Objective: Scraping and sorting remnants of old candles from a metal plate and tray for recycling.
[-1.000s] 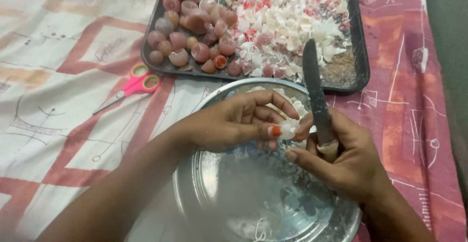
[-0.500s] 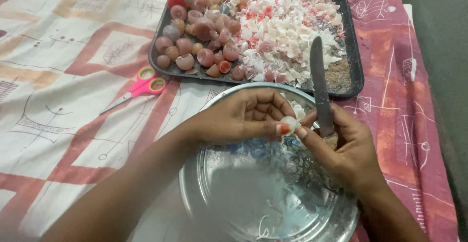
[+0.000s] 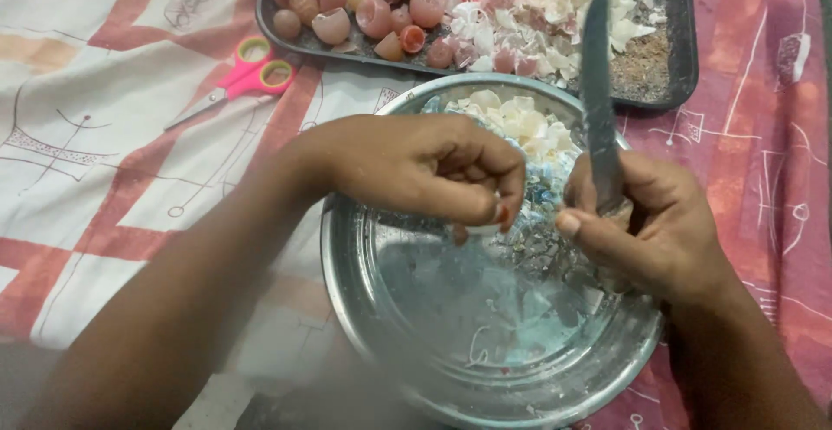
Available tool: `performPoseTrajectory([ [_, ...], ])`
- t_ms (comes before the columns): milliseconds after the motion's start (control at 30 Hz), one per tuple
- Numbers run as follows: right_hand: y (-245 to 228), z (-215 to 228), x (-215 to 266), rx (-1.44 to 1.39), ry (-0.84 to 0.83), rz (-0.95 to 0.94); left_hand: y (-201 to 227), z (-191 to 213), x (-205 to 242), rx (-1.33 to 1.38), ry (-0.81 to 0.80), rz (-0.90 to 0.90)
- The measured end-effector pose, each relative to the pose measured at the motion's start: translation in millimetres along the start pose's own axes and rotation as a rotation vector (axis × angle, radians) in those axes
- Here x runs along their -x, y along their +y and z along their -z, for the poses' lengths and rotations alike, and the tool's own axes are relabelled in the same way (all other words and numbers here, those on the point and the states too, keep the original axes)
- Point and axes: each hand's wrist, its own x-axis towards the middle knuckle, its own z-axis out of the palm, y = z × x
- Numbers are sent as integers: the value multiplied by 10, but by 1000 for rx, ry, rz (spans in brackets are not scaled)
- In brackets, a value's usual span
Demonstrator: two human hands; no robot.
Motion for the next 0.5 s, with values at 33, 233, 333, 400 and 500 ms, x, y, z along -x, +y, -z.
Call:
performPoseTrajectory([
  [33, 33, 39, 14, -1, 0, 0, 23, 45, 47, 0, 0, 1],
  [233, -166, -154, -17, 33, -713, 58, 125, 305, 309, -127, -188, 270],
  [333, -295, -363, -40, 139, -849, 81, 115, 361, 336, -247, 57, 329],
  [400, -254, -431, -2, 351, -923, -11, 74, 371, 291, -267, 170, 366],
  [500, -267, -411, -13, 325, -854, 147, 58, 322, 241, -274, 108, 307],
])
